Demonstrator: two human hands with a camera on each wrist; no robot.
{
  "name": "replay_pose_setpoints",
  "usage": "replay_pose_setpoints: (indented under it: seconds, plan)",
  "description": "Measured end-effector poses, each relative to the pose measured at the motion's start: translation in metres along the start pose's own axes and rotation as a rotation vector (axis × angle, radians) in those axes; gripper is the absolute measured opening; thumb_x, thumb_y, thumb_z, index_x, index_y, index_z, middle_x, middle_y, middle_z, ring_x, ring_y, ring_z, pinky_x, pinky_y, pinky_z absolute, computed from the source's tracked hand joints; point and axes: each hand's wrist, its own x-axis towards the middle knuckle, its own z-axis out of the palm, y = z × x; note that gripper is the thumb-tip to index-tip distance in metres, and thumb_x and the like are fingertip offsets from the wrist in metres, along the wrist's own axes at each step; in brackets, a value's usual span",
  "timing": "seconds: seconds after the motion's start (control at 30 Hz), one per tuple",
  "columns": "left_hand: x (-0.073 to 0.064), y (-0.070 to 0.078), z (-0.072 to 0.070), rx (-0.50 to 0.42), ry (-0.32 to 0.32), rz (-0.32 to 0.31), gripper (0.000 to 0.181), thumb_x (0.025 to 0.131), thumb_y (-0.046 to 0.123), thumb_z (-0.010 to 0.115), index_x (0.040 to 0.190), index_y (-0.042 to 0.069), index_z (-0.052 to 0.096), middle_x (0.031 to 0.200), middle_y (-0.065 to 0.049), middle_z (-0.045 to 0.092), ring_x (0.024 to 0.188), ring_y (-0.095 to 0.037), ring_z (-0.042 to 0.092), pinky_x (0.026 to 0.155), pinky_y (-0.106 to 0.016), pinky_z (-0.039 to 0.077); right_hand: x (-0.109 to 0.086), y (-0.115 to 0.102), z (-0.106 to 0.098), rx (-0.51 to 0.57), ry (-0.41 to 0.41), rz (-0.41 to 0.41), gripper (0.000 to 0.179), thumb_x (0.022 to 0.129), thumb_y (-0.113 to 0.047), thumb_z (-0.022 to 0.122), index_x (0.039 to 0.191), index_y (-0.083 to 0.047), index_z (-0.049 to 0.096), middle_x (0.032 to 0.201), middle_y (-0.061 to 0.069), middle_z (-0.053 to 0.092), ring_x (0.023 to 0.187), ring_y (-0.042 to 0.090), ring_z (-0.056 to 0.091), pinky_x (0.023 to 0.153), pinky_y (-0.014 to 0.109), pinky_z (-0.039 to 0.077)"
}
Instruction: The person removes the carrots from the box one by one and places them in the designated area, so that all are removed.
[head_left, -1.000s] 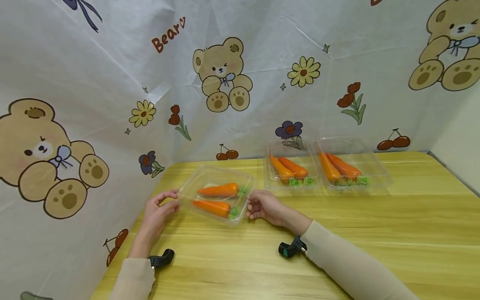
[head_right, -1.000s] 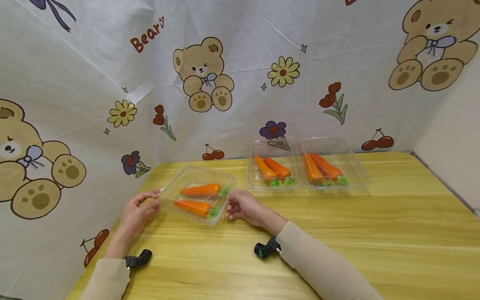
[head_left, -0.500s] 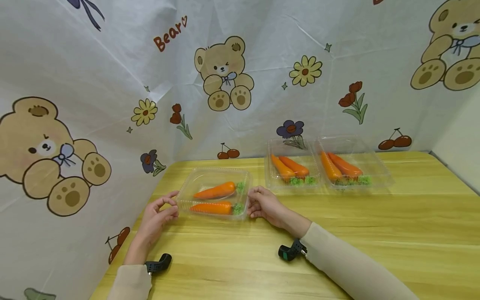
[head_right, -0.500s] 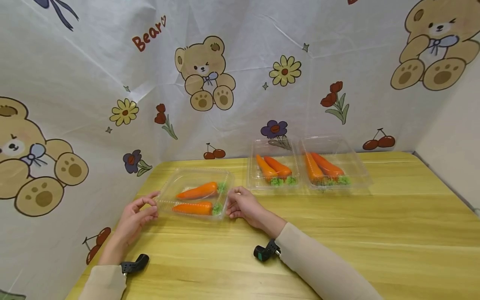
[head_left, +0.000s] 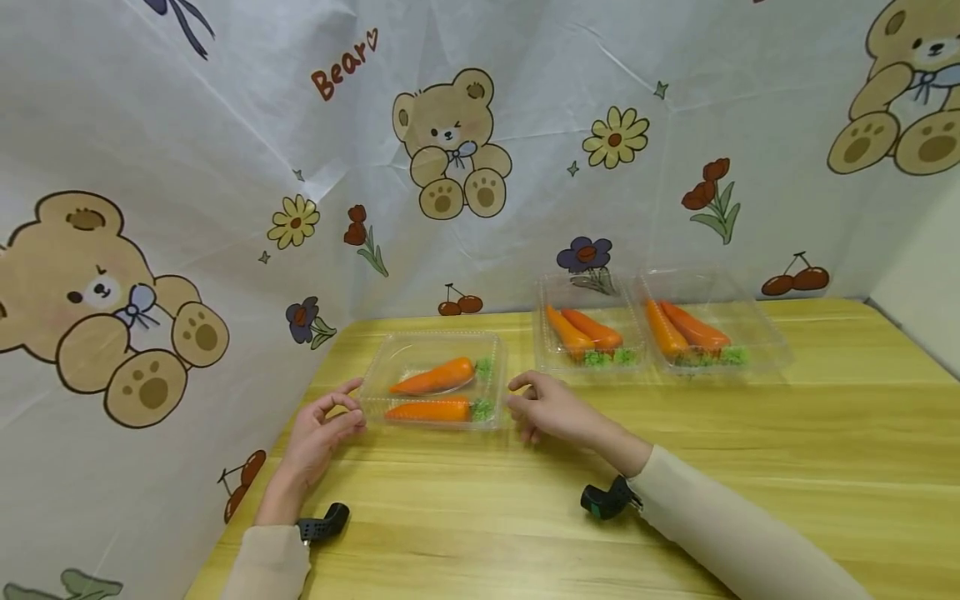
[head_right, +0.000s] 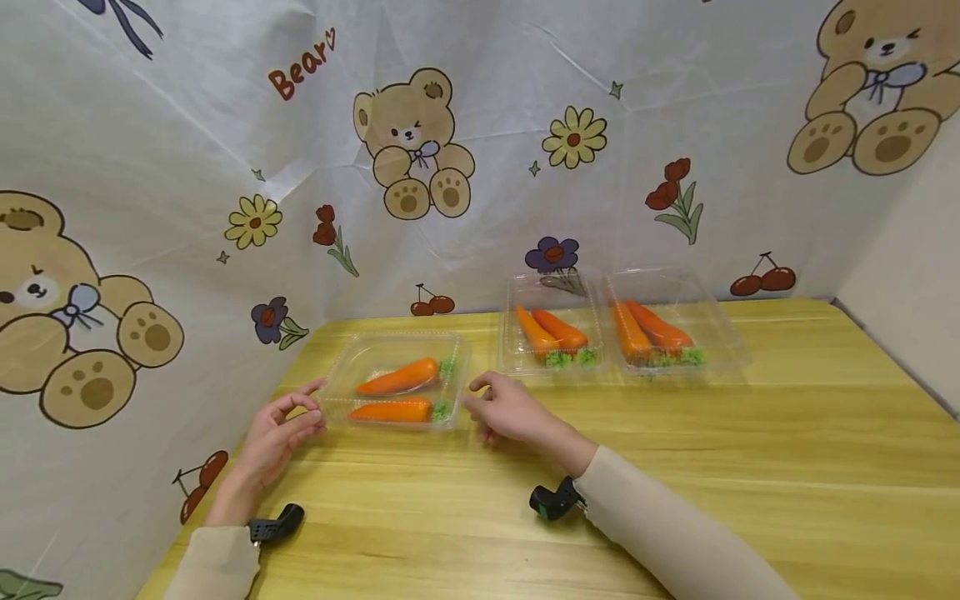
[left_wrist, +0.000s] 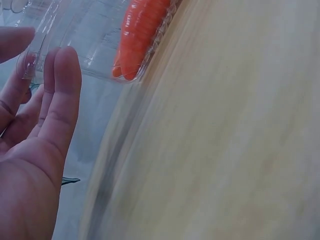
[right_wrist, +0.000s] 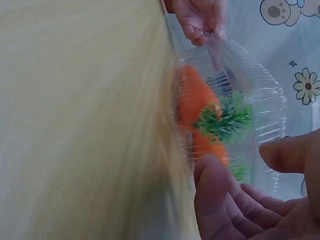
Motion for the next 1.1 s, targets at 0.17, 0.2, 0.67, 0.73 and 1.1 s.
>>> replay_pose_setpoints:
  seconds: [0.17, 0.2, 0.67, 0.73, 1.1]
  plan:
    - [0.000, -0.001, -0.001, -0.008, -0.033, 0.025, 0.004, 0.097, -0.004, 0.065, 0.098, -0.001, 0.066, 0.159, -0.015, 0.039, 0.078, -0.012, 0.071, 0.081, -0.030, 0.063, -0.007, -0.004, -0.008, -0.236, 0.051, -0.242, 0.020, 0.098, -0.018, 0.070, 0.114, -0.005, 0.066, 0.100, 0.009, 0.068, 0.075, 0.023, 0.067, 0.065, 0.031, 0.058]
    - [0.000, -0.002, -0.001, -0.007, -0.042, 0.031, 0.006, 0.097, -0.005, 0.065, 0.098, 0.001, 0.067, 0.158, -0.014, 0.039, 0.078, -0.012, 0.071, 0.081, -0.030, 0.063, -0.008, -0.003, -0.009, -0.271, 0.054, -0.303, 0.019, 0.097, -0.017, 0.072, 0.111, -0.007, 0.067, 0.102, 0.007, 0.069, 0.079, 0.022, 0.067, 0.067, 0.029, 0.058]
    - [-0.002, -0.003, -0.001, -0.025, -0.065, 0.012, 0.019, 0.093, -0.009, 0.068, 0.097, 0.010, 0.070, 0.157, -0.006, 0.043, 0.086, -0.013, 0.072, 0.080, -0.026, 0.061, -0.009, 0.005, 0.002, -0.513, 0.008, -0.676, 0.007, 0.093, -0.021, 0.079, 0.098, -0.017, 0.076, 0.112, -0.001, 0.066, 0.099, 0.020, 0.066, 0.074, 0.029, 0.061]
    - [-0.002, -0.003, -0.001, -0.019, -0.064, 0.009, 0.019, 0.091, -0.009, 0.070, 0.098, 0.009, 0.070, 0.157, -0.005, 0.043, 0.087, -0.013, 0.072, 0.079, -0.025, 0.061, -0.008, 0.004, 0.002, -0.517, 0.012, -0.683, 0.005, 0.094, -0.022, 0.078, 0.096, -0.018, 0.077, 0.109, -0.002, 0.067, 0.096, 0.018, 0.067, 0.074, 0.029, 0.061]
    - [-0.003, -0.006, -0.002, -0.008, -0.066, -0.002, 0.023, 0.088, -0.010, 0.073, 0.101, 0.009, 0.070, 0.154, 0.003, 0.047, 0.091, -0.012, 0.072, 0.080, -0.024, 0.061, -0.003, -0.001, 0.006, -0.634, 0.068, -0.816, 0.005, 0.093, -0.018, 0.077, 0.091, -0.014, 0.079, 0.095, -0.004, 0.074, 0.091, 0.012, 0.067, 0.081, 0.027, 0.058]
